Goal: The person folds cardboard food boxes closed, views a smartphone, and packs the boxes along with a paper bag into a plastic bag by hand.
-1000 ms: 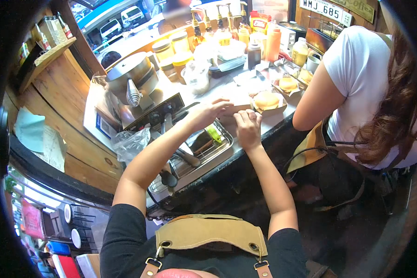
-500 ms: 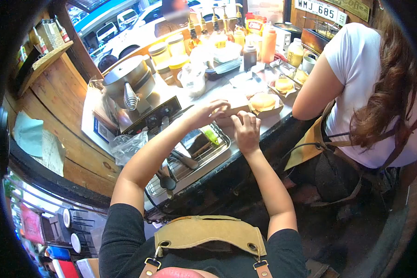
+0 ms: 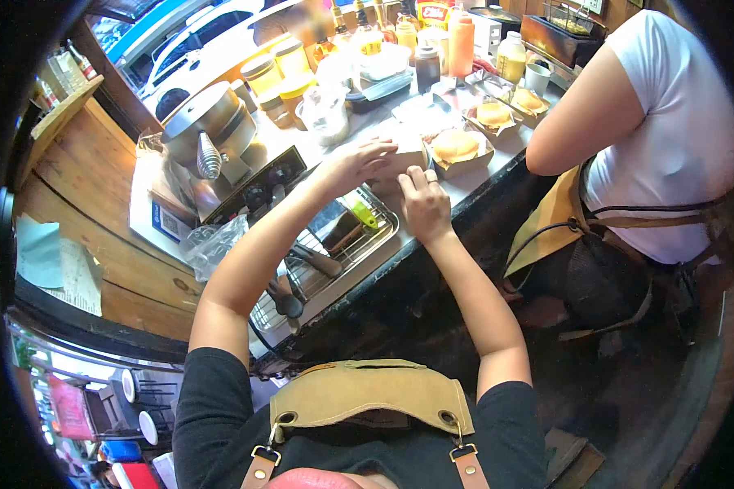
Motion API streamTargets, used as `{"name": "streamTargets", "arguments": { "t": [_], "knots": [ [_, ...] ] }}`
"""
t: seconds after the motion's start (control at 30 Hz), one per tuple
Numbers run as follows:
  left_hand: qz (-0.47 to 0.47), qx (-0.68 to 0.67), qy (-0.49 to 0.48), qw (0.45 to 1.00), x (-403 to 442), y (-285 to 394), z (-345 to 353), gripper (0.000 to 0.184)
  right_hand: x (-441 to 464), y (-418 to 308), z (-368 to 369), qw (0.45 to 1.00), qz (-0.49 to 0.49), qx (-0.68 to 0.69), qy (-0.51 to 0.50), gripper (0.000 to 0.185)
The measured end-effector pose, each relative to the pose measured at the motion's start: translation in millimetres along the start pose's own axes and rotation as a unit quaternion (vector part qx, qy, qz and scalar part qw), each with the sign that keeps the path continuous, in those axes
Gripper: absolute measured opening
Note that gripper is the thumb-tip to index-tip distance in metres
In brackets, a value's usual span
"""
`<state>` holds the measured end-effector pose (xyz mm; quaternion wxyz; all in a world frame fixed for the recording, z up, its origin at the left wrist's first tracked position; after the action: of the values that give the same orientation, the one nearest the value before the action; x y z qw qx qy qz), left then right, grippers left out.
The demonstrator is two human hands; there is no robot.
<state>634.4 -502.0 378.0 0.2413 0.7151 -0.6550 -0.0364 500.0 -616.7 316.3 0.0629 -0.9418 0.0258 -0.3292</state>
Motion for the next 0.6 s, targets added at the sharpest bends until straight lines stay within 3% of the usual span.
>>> {"name": "streamTargets", "arguments": {
  "t": [0.17,0.23,0.37,0.47,0.6],
  "knots": [
    [0.129,0.131,0.038,0.982,-3.0,-21.6,10.9,0.031,-3.4,-2.1,-2.1,1.000,0.014,0.013,0.011,0.027],
    [-0.004,0.022,0.009,1.000,-2.5,4.3,2.4,0.034,-5.8,-6.5,-4.2,0.999,0.045,0.025,-0.015,0.031],
    [0.039,0.064,0.008,0.997,-3.6,6.6,-2.6,0.033,-6.4,-10.2,-1.3,0.997,0.075,0.015,-0.025,0.033],
    [0.010,0.023,-0.001,1.000,0.0,4.0,-3.4,0.033,-6.7,-12.0,-1.8,0.994,0.093,0.021,-0.050,0.034],
    [0.055,0.077,0.054,0.994,3.3,-0.3,-0.1,0.028,-7.1,-12.5,-5.2,0.994,0.097,0.024,-0.052,0.034]
  ]
}}
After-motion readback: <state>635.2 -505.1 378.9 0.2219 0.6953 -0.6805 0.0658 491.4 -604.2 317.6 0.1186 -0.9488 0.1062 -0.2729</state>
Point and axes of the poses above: each hand's wrist, its own x-axis towards the middle knuckle, its own z-axis out of the palm, y = z × x, the point moved 1 cm from there along x, towards the middle knuckle, and after that the axes turned 10 degrees about -y, right-handed, at the moved point
